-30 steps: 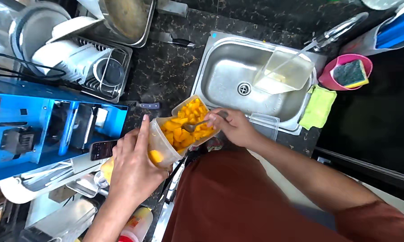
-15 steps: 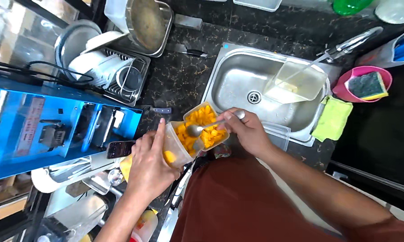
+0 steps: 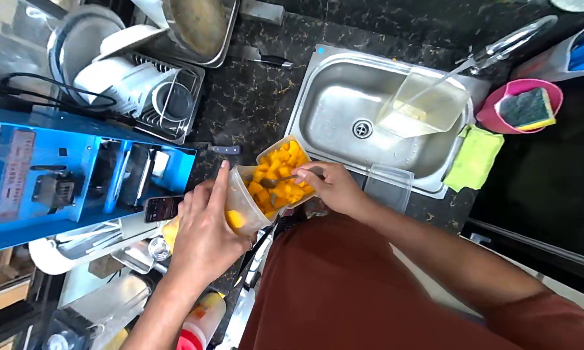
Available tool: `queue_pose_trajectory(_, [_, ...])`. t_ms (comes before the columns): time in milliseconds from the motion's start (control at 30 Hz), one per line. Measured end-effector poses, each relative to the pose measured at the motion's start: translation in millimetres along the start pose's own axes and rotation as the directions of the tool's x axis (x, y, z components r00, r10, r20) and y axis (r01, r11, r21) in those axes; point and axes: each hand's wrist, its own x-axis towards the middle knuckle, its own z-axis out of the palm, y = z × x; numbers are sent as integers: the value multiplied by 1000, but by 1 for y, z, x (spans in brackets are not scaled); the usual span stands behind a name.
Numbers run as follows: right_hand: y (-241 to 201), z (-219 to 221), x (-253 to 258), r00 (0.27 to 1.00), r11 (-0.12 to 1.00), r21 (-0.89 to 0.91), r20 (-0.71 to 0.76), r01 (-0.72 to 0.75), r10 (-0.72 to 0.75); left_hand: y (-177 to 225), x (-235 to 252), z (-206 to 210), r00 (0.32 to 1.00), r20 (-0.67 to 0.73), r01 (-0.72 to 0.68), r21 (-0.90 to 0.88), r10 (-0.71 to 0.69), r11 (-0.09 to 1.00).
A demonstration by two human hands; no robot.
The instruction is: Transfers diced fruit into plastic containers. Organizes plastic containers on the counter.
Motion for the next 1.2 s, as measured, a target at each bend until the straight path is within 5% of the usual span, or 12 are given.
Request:
queue_pose_trajectory(233, [-9, -40, -9, 988, 991, -18, -78, 132, -133, -7, -4, 2, 1000, -7, -2, -42, 2, 999])
queue_pose_trajectory(367, [-3, -49, -14, 945, 931, -293, -177, 217, -276, -14, -7, 4, 1000, -18, 15, -62, -16, 998])
queue_pose_trajectory(433, [18, -37, -9, 952, 895, -387, -114, 221, -284, -13, -6, 4, 1000, -15, 17, -58, -18, 998])
queue_pose_trajectory(633, [-14, -36, -15, 957, 968, -49, -146, 245, -250, -8, -5, 5, 999, -15, 39, -63, -40, 997])
queue_pose_trajectory(700, [-30, -22, -20, 983, 983, 20, 8, 185, -185, -5, -3, 6, 1000, -14, 24, -72, -25, 997])
queue_pose_trajectory(800, [-13, 4, -8, 964, 971, -175, 238, 165, -121, -2, -2, 8, 999, -20, 28, -99, -30, 995])
queue_pose_trajectory(933, [13, 4, -1, 942, 908, -265, 171, 325, -288, -8, -4, 8, 998, -10, 66, -140, -68, 988])
queue_pose_trajectory(1200, [18, -37, -3, 981, 977, -87, 37, 192, -190, -14, -10, 10, 998, 5, 66, -124, -65, 990])
